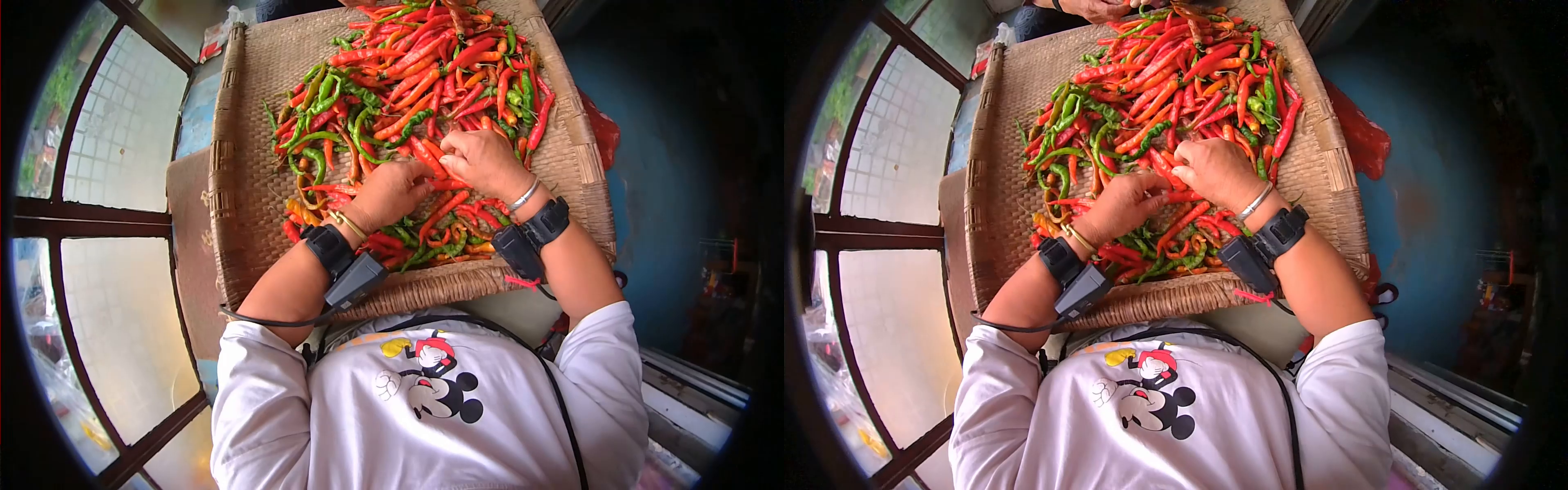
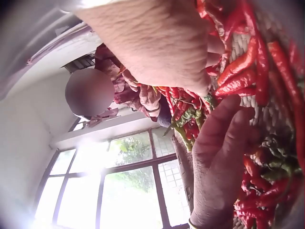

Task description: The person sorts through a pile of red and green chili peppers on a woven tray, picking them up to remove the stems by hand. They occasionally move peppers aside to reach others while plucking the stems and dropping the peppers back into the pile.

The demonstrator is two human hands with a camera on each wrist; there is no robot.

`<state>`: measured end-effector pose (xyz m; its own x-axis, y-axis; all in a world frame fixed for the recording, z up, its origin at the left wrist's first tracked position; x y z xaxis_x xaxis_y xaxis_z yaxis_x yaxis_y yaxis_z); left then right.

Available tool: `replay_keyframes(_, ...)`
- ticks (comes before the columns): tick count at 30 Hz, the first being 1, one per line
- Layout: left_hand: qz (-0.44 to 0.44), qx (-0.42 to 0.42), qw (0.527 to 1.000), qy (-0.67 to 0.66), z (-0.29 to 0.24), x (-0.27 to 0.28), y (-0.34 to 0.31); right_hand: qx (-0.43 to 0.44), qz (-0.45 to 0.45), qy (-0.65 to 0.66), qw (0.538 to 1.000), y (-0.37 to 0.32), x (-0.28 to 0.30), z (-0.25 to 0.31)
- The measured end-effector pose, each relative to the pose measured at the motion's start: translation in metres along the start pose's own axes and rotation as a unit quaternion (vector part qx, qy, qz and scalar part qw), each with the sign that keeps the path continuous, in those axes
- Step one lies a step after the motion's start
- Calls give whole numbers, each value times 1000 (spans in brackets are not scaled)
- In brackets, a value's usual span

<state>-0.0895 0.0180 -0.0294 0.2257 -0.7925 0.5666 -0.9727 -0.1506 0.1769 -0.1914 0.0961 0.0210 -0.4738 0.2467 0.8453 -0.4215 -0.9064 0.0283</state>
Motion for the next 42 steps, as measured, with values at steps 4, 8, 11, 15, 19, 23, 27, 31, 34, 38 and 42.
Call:
replay_keyframes(4,-29,29,999,8,-15,22,5,-3,19,0,1000,0,-5,-2)
replay_keyframes(8,-211,-44,956,200,-14,76,10,10,29,1,1000,-2,-14,-5)
replay_keyframes(11,-267,-1,907,326,2,104,0,20,22,8,1000,-2,-14,-4)
replay_keyframes(15,-274,32,890,363,26,110,-12,26,17,11,999,-3,-12,1)
replay_keyframes(19,-233,-6,888,397,10,94,-6,27,16,-9,999,-4,-10,4)
replay_keyframes(23,-144,19,919,367,11,72,2,42,10,1,999,-6,-9,7)
replay_keyframes(27,-95,8,921,377,7,56,3,47,15,-15,999,-5,-13,5)
replay_keyframes(31,-104,-11,912,396,7,46,7,38,21,-23,999,-5,-14,4)
replay_keyframes(34,-108,15,912,396,11,46,8,39,22,-22,999,-4,-17,1)
replay_keyframes(38,-114,30,909,399,19,48,8,34,23,-20,999,-3,-17,0)
replay_keyframes(42,-106,24,907,407,20,49,7,37,17,-12,999,-3,-17,-2)
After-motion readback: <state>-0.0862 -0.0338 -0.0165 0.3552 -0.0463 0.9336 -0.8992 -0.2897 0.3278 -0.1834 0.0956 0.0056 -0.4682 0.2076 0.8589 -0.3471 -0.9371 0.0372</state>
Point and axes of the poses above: each hand's wrist, its own y-axis towards the middle knuckle, its own x-axis out of the back of the hand, z = x × y, the point moved 6 cm from there along y, towards the middle knuckle, and after that the axes turned 7 degrees about -x, right-handed, at the moved point
